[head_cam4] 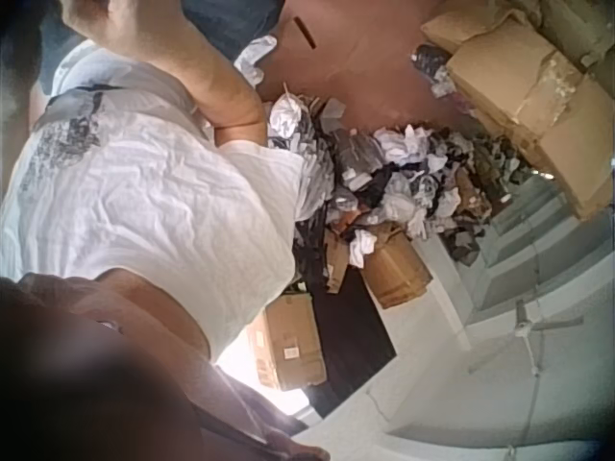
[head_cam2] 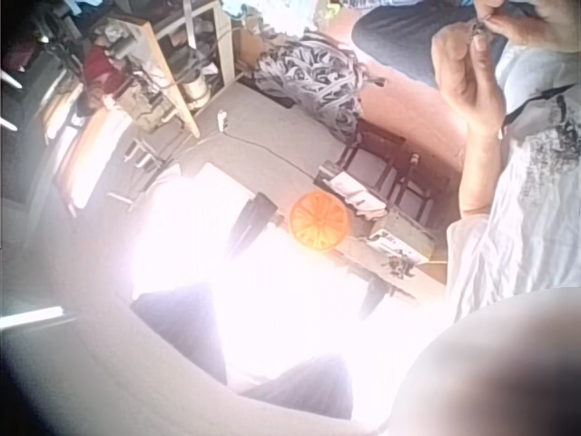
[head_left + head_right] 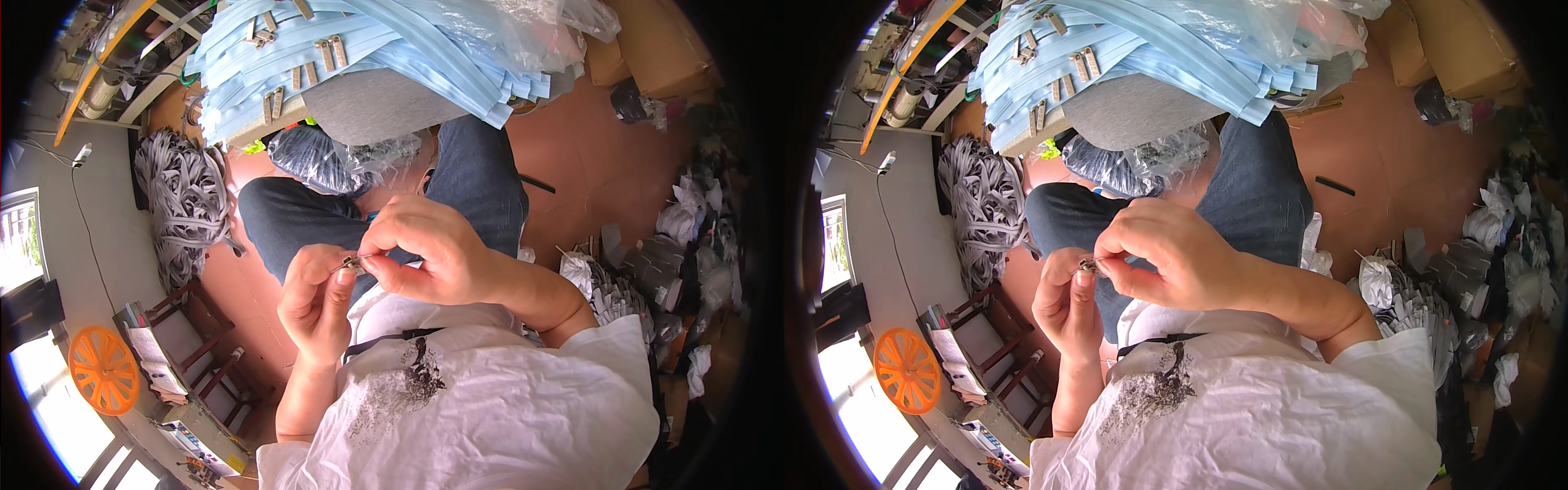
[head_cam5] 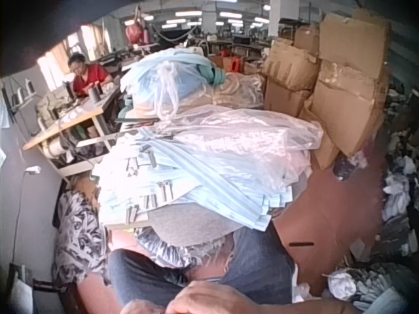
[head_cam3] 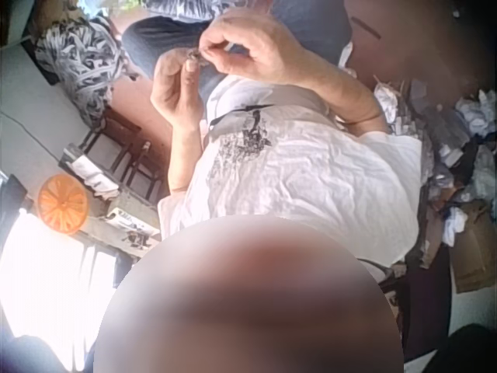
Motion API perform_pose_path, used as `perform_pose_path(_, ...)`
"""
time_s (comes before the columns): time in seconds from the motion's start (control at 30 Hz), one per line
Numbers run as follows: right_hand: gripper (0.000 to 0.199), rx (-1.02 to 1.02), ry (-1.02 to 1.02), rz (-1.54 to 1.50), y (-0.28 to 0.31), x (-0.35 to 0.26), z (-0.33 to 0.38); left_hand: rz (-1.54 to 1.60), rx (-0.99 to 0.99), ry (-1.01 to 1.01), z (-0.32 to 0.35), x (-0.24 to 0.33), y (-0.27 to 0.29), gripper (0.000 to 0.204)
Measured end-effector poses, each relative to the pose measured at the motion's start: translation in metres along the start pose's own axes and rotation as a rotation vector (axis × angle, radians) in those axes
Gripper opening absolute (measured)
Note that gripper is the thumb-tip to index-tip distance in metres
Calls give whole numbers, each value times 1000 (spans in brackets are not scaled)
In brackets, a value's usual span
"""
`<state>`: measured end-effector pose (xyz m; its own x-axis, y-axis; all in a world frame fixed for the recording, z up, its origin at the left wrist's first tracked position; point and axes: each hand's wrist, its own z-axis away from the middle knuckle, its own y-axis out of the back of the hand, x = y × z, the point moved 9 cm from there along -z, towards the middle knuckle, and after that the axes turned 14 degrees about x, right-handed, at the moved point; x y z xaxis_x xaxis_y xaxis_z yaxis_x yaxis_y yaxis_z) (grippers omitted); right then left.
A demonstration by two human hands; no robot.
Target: Manual assembly of zipper sliders onto zipper tape lengths in a workshop environment.
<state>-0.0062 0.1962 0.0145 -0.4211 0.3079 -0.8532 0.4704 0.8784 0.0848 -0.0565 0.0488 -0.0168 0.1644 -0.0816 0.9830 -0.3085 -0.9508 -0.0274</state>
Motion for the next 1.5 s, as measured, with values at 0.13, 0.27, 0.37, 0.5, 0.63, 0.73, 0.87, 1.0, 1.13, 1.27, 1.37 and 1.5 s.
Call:
perform_pose_path(0.13,16,-15,70,58,0,-4,-1,-71,9,-63,-4,6,0,10)
perform_pose_path(0.27,19,-62,153,108,-1,-11,1,-206,-36,-261,-6,20,-2,13)
perform_pose_path(0.37,20,-58,195,92,0,-15,3,-250,-56,-378,-6,31,-4,14)
perform_pose_path(0.5,20,-20,124,5,3,-13,4,-236,-71,-452,-4,37,-7,15)
perform_pose_path(0.63,21,-1,64,-53,2,-7,9,-253,-85,-480,-2,36,-7,16)
perform_pose_path(0.73,21,25,77,-58,3,-6,10,-251,-79,-490,-2,37,-7,17)
perform_pose_path(0.87,20,49,86,-40,6,-6,12,-271,-84,-521,-3,40,-10,19)
perform_pose_path(1.0,20,58,121,34,9,-5,13,-401,-31,-533,-1,41,-4,25)
perform_pose_path(1.13,18,68,108,5,8,-4,12,-383,-50,-446,3,34,-3,29)
perform_pose_path(1.27,18,86,30,-115,8,0,10,-284,-93,-389,2,30,-9,28)
perform_pose_path(1.37,20,80,7,-124,10,3,10,-290,-93,-443,0,33,-11,28)
perform_pose_path(1.5,21,84,-36,-115,11,8,14,-317,-65,-350,0,31,-12,29)
